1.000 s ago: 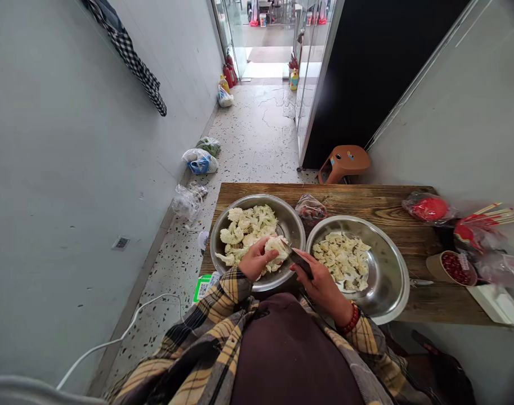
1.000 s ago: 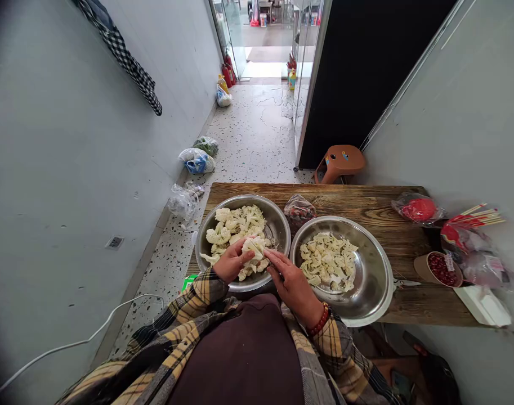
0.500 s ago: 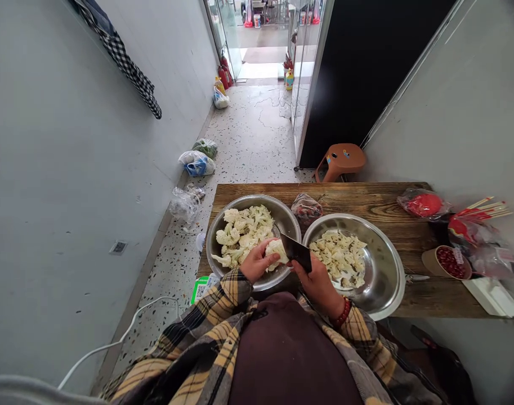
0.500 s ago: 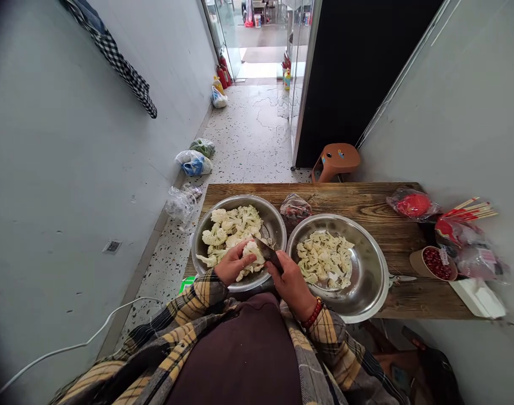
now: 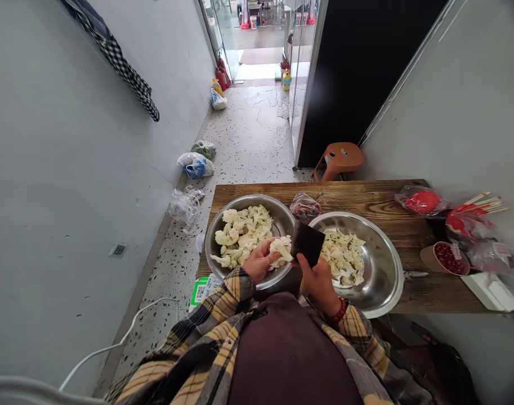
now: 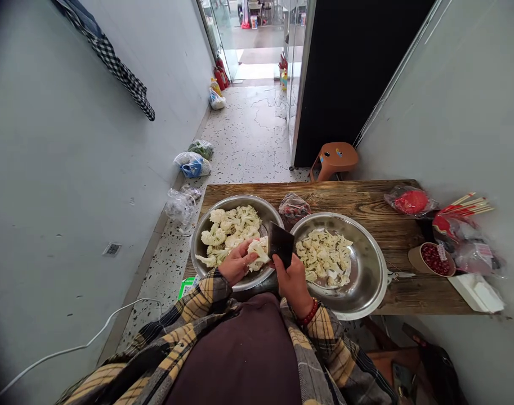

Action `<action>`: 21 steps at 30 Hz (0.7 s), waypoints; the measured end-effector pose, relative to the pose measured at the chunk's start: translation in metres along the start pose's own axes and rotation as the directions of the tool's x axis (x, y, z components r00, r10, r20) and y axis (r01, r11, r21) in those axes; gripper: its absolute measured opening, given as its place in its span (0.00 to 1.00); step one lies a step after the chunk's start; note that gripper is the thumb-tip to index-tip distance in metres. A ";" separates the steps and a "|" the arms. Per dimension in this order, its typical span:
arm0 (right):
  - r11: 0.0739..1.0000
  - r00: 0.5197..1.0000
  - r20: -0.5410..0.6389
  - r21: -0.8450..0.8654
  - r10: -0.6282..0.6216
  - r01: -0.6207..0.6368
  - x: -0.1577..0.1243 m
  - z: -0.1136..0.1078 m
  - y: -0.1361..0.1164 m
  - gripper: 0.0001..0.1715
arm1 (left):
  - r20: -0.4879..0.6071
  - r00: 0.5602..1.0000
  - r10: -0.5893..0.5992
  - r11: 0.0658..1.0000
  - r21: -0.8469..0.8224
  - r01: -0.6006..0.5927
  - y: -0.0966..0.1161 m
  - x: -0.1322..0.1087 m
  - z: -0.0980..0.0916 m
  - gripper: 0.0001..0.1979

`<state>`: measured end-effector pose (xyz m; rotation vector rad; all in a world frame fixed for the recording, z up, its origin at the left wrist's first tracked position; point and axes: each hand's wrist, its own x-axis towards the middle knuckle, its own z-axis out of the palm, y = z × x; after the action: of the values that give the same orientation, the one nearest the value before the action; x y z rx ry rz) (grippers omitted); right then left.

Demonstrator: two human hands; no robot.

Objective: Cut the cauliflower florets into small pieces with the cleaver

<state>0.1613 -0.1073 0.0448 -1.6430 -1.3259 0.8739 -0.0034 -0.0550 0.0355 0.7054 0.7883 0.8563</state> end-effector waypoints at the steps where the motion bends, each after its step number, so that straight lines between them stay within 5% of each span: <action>1: 0.999 0.999 -0.031 -0.030 -0.023 0.022 0.001 -0.001 0.003 0.23 | -0.004 1.000 0.003 1.000 -0.008 -0.003 -0.001 0.000 -0.001 0.26; 5: 0.997 0.989 -0.139 -0.042 0.056 -0.062 0.011 -0.010 0.026 0.26 | 0.002 1.000 -0.021 0.999 -0.027 0.021 -0.004 -0.003 -0.004 0.23; 9: 0.986 0.981 -0.098 0.034 0.165 -0.162 0.022 -0.034 0.059 0.26 | 0.035 0.995 -0.099 0.989 -0.110 0.102 0.002 -0.008 -0.003 0.24; 14: 0.974 0.996 -0.082 -0.225 0.020 -0.038 0.020 -0.061 0.089 0.27 | 0.077 0.990 -0.121 0.974 -0.186 0.133 0.013 -0.010 -0.001 0.26; 17: 0.963 0.998 -0.058 -0.267 0.028 -0.042 0.011 -0.062 0.086 0.27 | 0.077 0.992 -0.102 0.981 -0.158 0.113 0.014 -0.009 0.000 0.27; 21: 0.966 0.999 0.003 -0.256 0.039 -0.037 -0.003 -0.050 0.052 0.26 | 0.011 0.998 -0.061 0.990 -0.126 0.062 0.010 -0.006 0.003 0.28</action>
<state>0.2266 -0.1239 0.0185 -1.8703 -1.4657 0.7555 -0.0074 -0.0556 0.0464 0.5698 0.7389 0.8394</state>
